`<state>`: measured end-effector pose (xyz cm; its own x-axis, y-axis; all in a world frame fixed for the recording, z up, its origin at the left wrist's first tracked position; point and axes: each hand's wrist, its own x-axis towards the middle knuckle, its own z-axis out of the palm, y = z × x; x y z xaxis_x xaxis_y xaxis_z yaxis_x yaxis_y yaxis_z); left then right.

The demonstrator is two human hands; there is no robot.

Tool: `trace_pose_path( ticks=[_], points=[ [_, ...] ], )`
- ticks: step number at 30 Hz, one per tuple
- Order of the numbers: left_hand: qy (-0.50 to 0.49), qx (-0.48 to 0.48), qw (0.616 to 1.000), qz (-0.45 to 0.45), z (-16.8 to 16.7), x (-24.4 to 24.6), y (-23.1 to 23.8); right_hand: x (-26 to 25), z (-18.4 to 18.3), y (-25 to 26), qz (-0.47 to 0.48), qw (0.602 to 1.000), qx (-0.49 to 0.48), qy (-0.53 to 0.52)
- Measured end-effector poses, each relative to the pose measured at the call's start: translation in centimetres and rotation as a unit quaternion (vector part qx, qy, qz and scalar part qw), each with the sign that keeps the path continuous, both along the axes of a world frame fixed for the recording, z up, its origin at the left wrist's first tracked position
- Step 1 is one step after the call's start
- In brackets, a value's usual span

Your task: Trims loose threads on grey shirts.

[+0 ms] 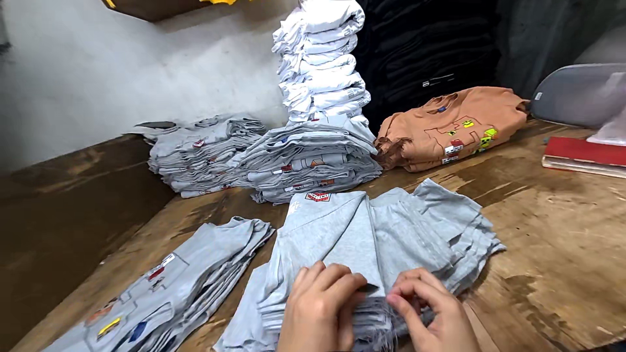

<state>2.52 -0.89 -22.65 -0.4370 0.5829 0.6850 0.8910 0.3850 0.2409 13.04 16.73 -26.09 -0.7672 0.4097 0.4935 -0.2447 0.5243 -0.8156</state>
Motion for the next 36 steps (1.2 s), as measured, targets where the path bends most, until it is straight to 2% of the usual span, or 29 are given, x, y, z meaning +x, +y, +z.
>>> trace_pose_path(
  ticks=[5, 8, 11, 16, 21, 25, 27, 31, 33, 36],
  points=[
    [0.027, -0.034, 0.999, 0.001, 0.3, 0.0, 0.4, -0.6, -0.7, 0.1, -0.013, 0.997, -0.027, 0.066],
    [0.044, -0.032, 0.998, -0.001, 0.3, -0.2, 1.5, -0.4, -0.6, 0.5, 0.064, 0.992, -0.006, 0.113],
    [0.034, -0.007, 0.999, 0.016, 0.5, -0.5, 1.2, 0.6, 0.2, 1.9, 0.164, 0.984, 0.034, 0.057],
    [-0.012, -0.026, 0.999, 0.021, 0.9, -0.7, -0.5, -0.3, -0.4, 1.3, 0.027, 1.000, -0.013, 0.009],
    [-0.033, -0.006, 0.999, -0.006, 0.0, -0.7, 0.5, -0.7, -1.2, 0.1, 0.059, 0.995, -0.086, -0.004],
    [-0.017, -0.011, 1.000, -0.007, 0.8, -0.9, 0.4, -0.9, -1.4, -0.2, 0.032, 0.991, -0.129, 0.028],
    [0.013, -0.037, 0.999, -0.010, 1.3, -1.0, 0.7, -1.3, -1.5, -0.5, -0.005, 0.991, -0.117, 0.059],
    [0.053, -0.062, 0.997, -0.010, 1.4, -0.7, 1.9, -1.8, -1.5, -1.2, -0.082, 0.988, -0.005, 0.133],
    [0.039, -0.054, 0.998, -0.007, 1.5, -0.7, 1.5, -1.4, -1.6, -1.0, -0.074, 0.986, 0.036, 0.143],
    [-0.042, -0.041, 0.998, -0.020, 1.2, -1.1, 0.0, -0.9, -1.8, -0.5, -0.022, 0.988, 0.041, 0.149]
  ],
)
